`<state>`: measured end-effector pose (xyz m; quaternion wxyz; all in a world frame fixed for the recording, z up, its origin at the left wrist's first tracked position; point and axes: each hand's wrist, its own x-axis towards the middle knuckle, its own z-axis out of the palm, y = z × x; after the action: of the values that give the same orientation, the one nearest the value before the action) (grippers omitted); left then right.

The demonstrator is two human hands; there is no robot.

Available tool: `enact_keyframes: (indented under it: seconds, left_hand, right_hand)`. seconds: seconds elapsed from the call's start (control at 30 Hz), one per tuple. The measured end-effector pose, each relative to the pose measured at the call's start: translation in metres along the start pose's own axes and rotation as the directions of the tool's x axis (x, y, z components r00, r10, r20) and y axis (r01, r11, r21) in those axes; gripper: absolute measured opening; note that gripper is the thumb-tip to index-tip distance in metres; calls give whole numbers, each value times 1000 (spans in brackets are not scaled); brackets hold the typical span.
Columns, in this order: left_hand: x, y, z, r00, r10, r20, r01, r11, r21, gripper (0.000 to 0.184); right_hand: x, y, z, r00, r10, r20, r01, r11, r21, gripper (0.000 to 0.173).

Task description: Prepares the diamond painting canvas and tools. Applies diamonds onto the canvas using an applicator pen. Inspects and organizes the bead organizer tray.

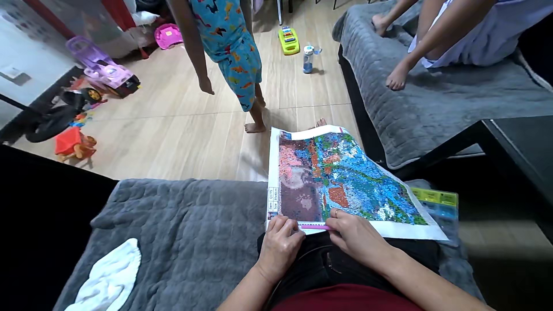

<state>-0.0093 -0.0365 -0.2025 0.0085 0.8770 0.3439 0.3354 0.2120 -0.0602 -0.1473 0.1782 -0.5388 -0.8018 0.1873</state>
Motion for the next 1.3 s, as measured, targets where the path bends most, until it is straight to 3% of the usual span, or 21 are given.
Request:
enact_keyframes:
  seconds: [0.2, 0.33, 0.43, 0.5, 0.6, 0.7, 0.8, 1.03, 1.2, 1.3]
  left_hand:
    - [0, -1, 3, 999, 18, -30, -18, 1000, 12, 17]
    - [-5, 1, -9, 984, -179, 5, 178, 973, -147, 16]
    - [-11, -5, -28, 932, -362, -25, 346, 908, -237, 21]
    - [-15, -10, -43, 856, -515, -50, 478, 824, -304, 22]
    - [-22, -15, -64, 693, -716, -80, 623, 651, -433, 20]
    - [-29, -15, -75, 491, -869, -63, 655, 416, -631, 12]
    - [-25, -5, -82, 315, -949, -18, 622, 221, -752, 16]
    - [-19, 1, -87, 93, -993, 69, 585, -1, -811, 20]
    - [-20, 0, -94, -2, -996, 87, 528, -75, -846, 21]
    - [-28, 0, -94, -34, -995, 92, 523, -96, -847, 19]
  right_hand:
    - [0, 1, 1, 999, -16, -32, 16, 1000, 2, 8]
    - [-1, 1, 1, 1000, -3, -29, 3, 1000, 19, 9]
    - [0, 0, -3, 998, 40, 44, -43, 998, 52, 9]
    - [1, -2, -10, 990, 88, 112, -99, 990, 103, 10]
    - [0, 1, -13, 996, 84, 23, -86, 985, 147, 14]
    - [-2, 10, -17, 990, 77, -117, -59, 986, 154, 16]
    - [-7, 15, -29, 969, 112, -222, -84, 987, 134, 16]
    - [-28, 25, -47, 922, 106, -372, -77, 993, 90, 25]
    - [-40, 13, -62, 963, 141, -230, -108, 983, 147, 24]
    - [-41, 9, -58, 963, 112, -245, -75, 985, 153, 22]
